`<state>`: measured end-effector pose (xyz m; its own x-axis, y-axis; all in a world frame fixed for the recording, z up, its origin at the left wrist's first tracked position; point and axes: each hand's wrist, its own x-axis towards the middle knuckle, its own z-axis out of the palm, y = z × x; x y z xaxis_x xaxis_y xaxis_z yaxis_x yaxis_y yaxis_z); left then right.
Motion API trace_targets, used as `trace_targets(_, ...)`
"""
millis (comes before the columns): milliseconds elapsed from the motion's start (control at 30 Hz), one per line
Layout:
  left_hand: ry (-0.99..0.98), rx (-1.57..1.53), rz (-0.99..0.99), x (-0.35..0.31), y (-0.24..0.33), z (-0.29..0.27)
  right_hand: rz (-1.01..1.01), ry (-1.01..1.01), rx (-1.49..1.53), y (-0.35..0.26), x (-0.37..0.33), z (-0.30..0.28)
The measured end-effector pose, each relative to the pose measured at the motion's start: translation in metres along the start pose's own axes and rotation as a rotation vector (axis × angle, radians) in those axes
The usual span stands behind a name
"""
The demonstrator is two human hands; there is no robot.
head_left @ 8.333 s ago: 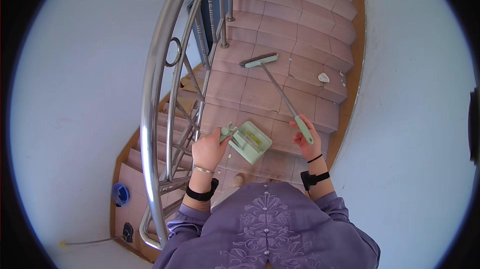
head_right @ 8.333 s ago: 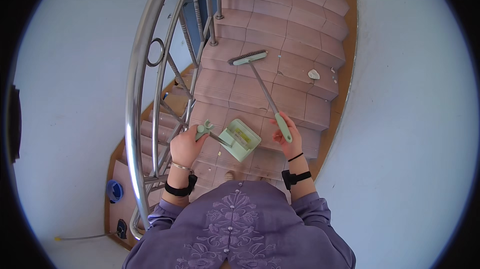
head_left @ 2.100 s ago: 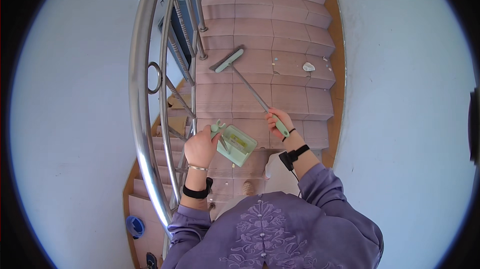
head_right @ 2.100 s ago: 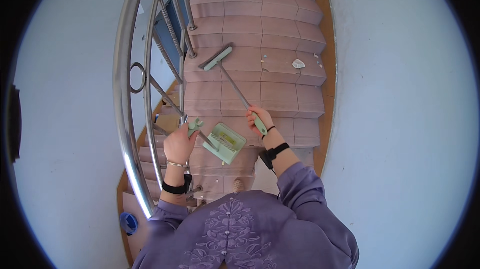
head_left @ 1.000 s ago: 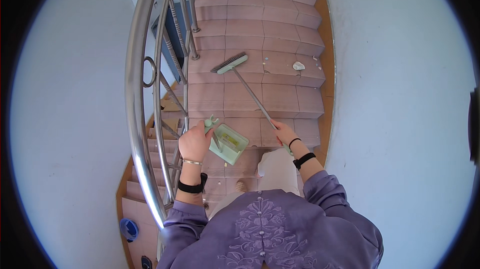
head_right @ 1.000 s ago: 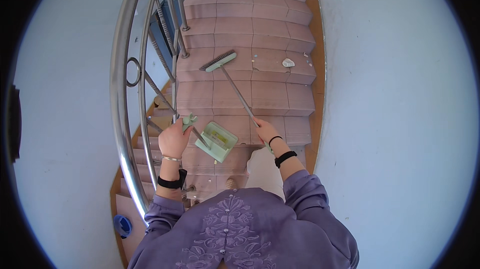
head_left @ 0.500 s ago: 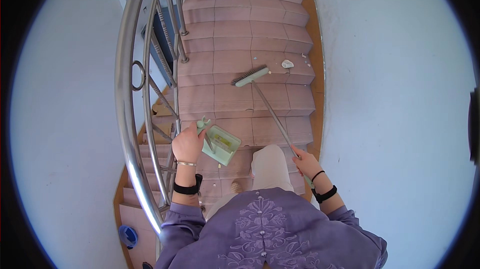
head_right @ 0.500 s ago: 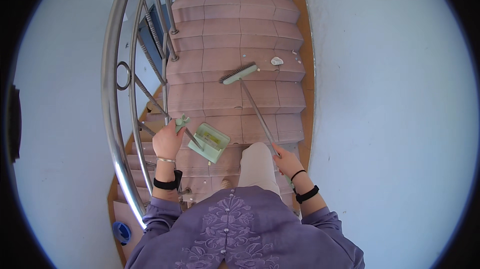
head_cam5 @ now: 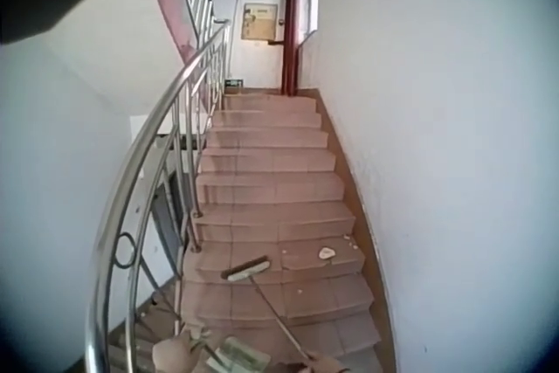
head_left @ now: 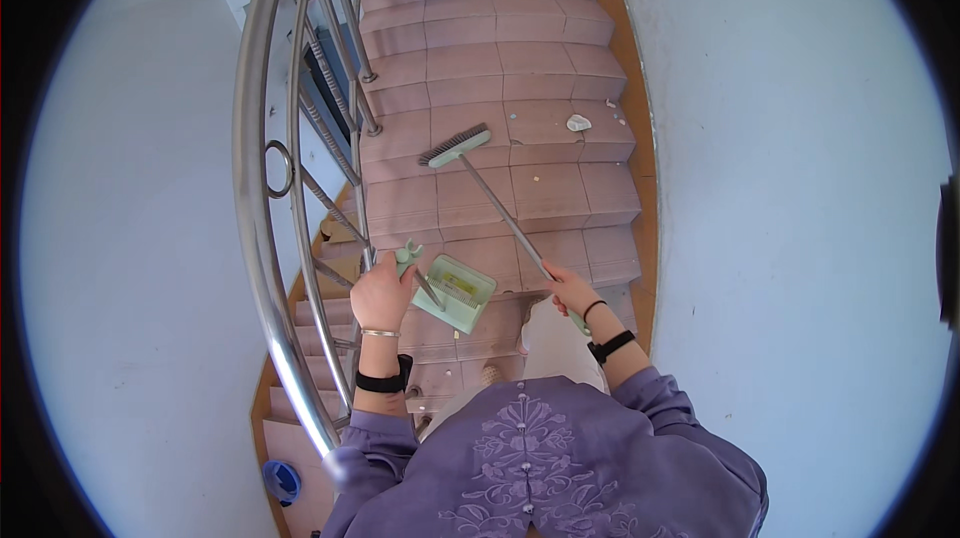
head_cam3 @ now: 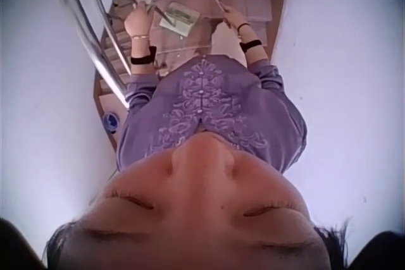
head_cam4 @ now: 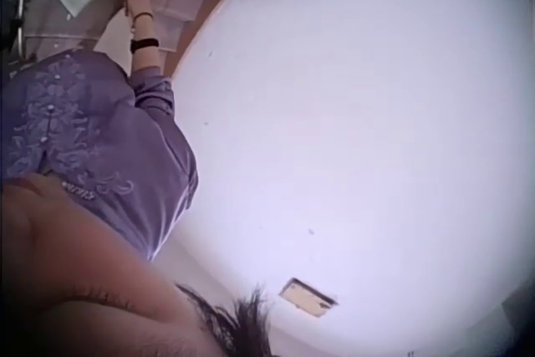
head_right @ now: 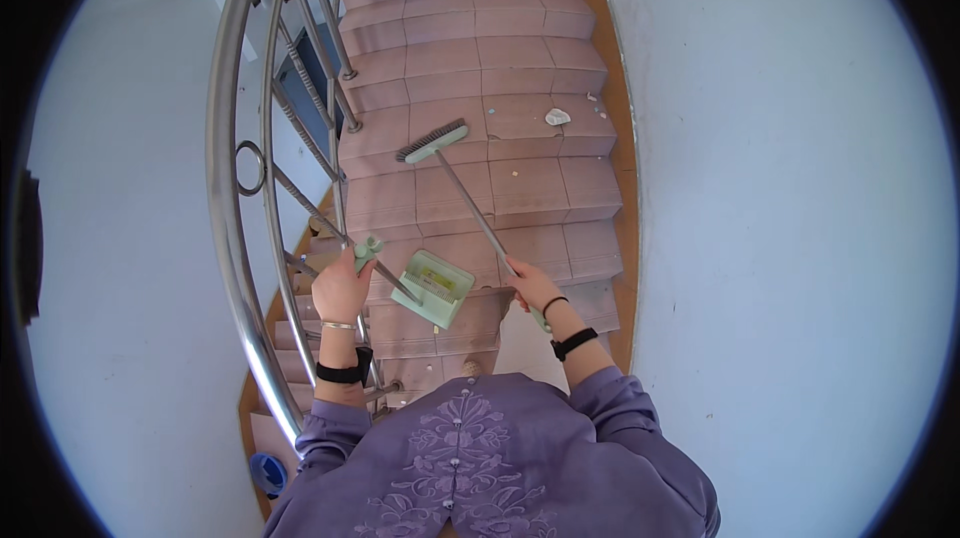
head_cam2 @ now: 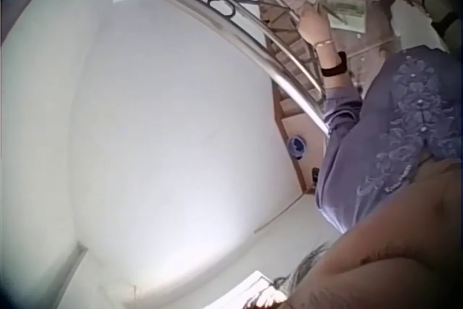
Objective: Sweeping debris from stairs into a dustpan using a broom.
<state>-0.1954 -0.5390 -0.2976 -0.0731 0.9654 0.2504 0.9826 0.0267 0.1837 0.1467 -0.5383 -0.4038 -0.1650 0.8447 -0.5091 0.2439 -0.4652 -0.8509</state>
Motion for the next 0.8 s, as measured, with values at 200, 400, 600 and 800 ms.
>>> trace_targets(200,-0.012,-0.003,-0.017,0.003,-0.003,0.004,0.115,0.148,-0.139,0.031,-0.070,-0.027)
trace_targets(400,0.000,0.008,-0.005,0.004,-0.001,0.004,0.111,0.226,-0.279,-0.002,-0.112,-0.005)
trace_targets(600,0.012,0.010,0.003,0.003,0.000,0.003,0.002,0.158,-0.333,-0.031,-0.072,0.020)
trace_targets(800,-0.011,-0.003,-0.005,0.005,0.002,0.000,-0.050,0.030,-0.091,-0.014,0.001,0.023)
